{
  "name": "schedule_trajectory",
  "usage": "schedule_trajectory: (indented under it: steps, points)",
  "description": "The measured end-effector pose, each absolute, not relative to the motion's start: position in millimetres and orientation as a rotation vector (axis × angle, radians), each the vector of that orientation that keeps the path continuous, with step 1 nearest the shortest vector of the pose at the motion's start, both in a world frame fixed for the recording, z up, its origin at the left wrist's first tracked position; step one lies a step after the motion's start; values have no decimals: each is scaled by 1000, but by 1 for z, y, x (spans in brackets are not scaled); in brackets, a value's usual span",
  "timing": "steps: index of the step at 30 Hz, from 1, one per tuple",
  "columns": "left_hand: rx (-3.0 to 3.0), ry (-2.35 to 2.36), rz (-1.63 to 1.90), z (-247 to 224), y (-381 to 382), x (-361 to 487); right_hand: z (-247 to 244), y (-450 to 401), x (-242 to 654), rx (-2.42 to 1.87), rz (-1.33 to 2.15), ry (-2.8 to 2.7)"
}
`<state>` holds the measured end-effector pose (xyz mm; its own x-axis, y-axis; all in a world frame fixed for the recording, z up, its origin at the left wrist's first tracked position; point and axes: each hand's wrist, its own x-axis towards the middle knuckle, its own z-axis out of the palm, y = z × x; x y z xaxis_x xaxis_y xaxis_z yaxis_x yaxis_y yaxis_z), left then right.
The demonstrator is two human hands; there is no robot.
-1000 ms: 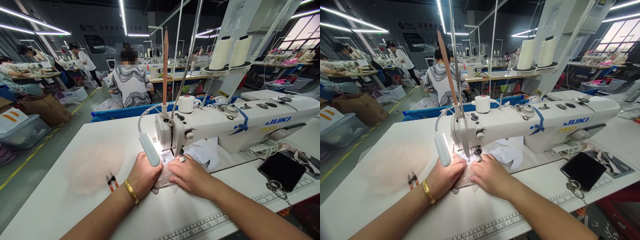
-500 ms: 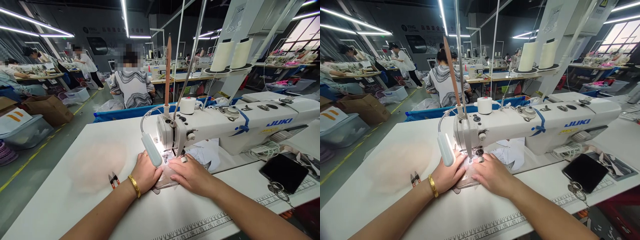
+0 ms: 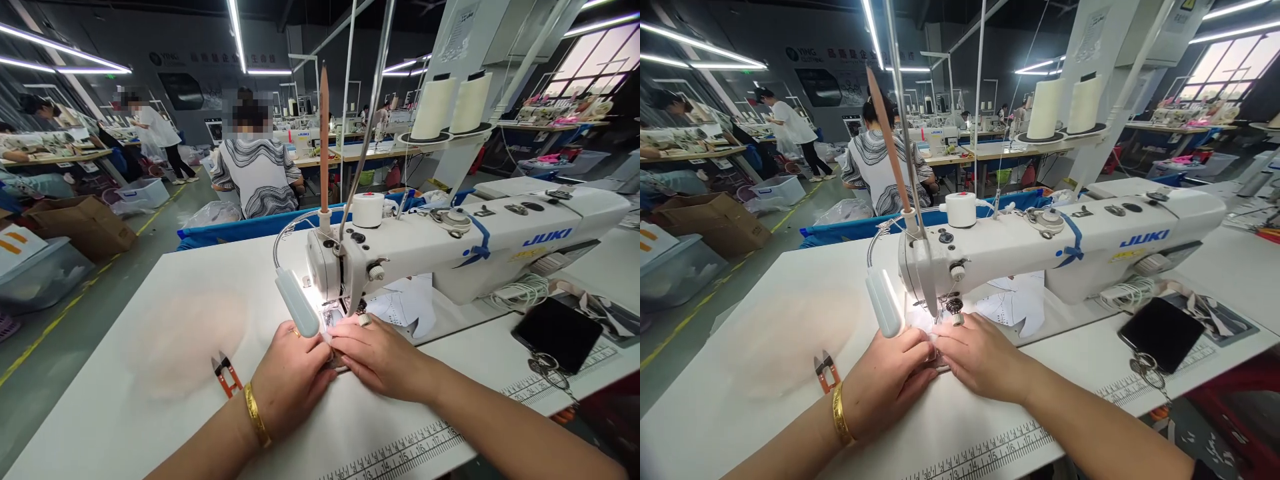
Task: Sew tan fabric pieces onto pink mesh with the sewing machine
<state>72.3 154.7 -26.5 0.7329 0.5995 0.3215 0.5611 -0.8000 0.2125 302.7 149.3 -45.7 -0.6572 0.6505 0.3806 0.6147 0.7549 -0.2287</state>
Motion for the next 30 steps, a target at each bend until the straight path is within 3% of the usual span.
schedule_trajectory:
  steps: [30]
  points:
    - [2957, 891, 687, -36, 150, 77, -59, 153, 306, -1071, 74, -2544]
